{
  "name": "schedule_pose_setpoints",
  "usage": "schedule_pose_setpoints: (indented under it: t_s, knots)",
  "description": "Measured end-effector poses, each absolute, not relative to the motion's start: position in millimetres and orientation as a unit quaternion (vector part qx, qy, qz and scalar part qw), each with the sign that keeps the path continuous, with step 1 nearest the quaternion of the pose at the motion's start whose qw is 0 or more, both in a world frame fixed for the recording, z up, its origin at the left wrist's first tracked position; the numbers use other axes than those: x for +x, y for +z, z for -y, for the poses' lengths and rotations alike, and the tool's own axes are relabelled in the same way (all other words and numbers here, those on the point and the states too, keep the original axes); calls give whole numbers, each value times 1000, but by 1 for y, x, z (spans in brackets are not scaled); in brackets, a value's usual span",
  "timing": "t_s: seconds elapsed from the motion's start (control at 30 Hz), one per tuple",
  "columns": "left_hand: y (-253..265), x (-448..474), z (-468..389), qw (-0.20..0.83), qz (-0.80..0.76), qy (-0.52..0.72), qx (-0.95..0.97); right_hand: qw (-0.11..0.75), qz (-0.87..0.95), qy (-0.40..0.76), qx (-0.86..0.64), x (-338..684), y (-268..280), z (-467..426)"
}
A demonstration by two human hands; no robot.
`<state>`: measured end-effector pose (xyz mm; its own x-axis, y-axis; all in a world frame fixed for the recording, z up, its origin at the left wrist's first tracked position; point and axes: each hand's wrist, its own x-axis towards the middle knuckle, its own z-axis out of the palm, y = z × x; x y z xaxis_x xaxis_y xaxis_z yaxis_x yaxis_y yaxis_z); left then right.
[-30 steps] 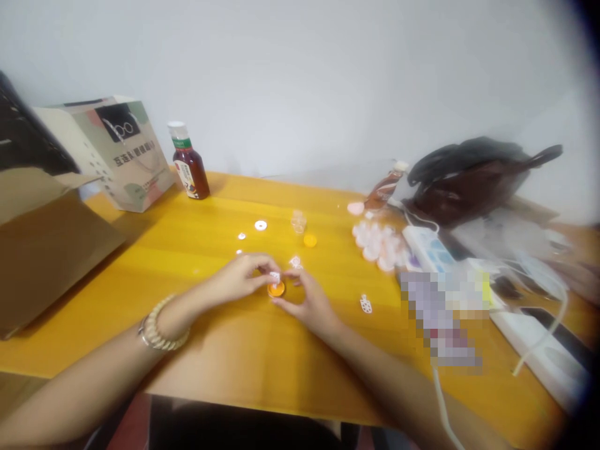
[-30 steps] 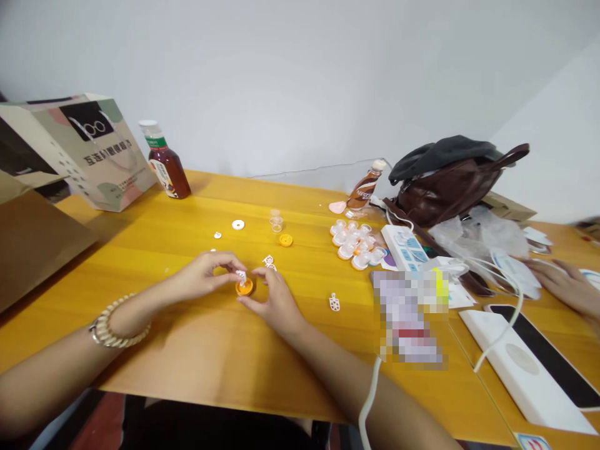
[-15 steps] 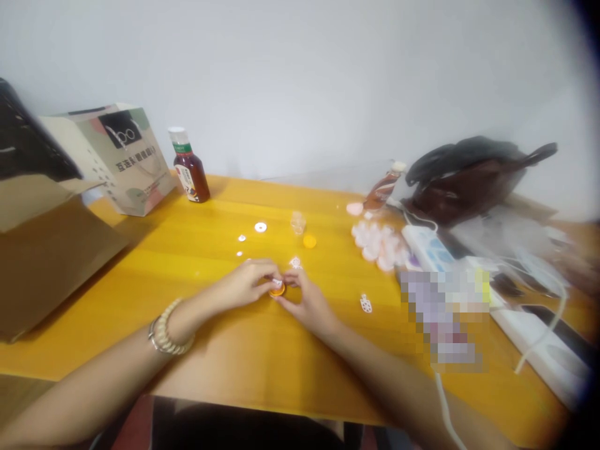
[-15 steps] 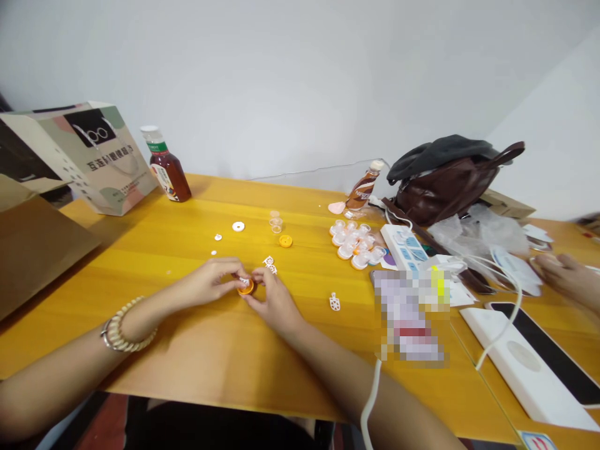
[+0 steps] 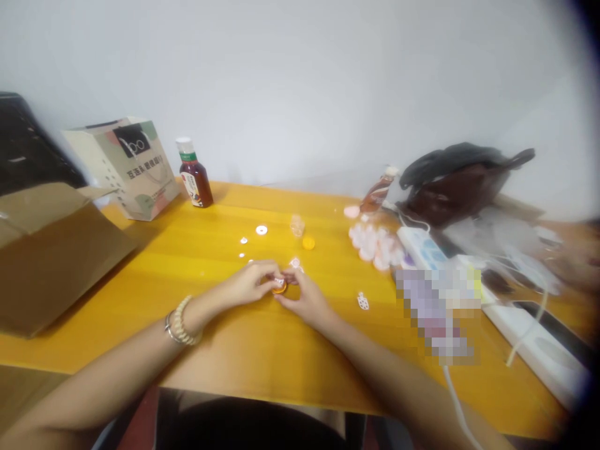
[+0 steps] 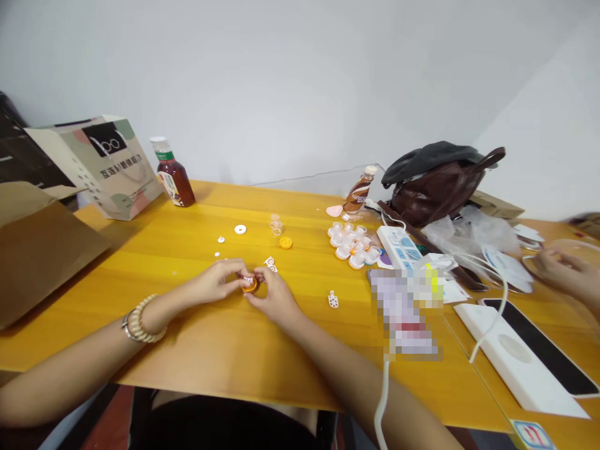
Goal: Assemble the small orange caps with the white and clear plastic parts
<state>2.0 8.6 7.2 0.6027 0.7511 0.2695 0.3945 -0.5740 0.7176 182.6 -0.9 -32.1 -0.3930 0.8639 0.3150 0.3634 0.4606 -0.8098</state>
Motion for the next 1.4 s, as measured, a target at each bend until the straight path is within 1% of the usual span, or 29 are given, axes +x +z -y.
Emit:
schedule_pose_setpoints:
  t_s: [0.13,0.23,0.33,0.53,0.67,0.8,0.93,1.1,1.2,1.27,1.3,1.4]
  knots:
    - [10,1,-9,314,-323,278,848,361,783,317,-394,184,-31,-2]
    - [12,1,-19,309,-338,321,829,364,783,319,-391,185,-31,-3]
    - [15,7,-42,243,-386,379,805,368,782,315,-392,185,-33,-3]
    - [22,42,-106,67,-395,303,865,375,787,293,-393,184,-34,-4]
    - [17,60,-125,48,-402,282,870,367,791,293,-392,185,-34,-4]
    - [5,60,-122,71,-408,297,860,358,795,293,-393,186,-31,-3]
    - [-1,51,-111,117,-420,327,839,356,797,298,-386,187,-27,-1]
    - [4,43,-86,192,-436,405,780,347,781,364,-371,187,-25,2]
    - [10,35,-56,253,-440,451,734,359,743,428,-369,185,-24,4]
    - [12,28,-32,373,-414,516,650,366,718,465,-367,184,-23,5]
    - [12,24,-21,405,-403,540,618,367,709,478,-367,183,-21,6]
    - [9,17,2,436,-384,581,570,362,694,493,-380,182,-18,7]
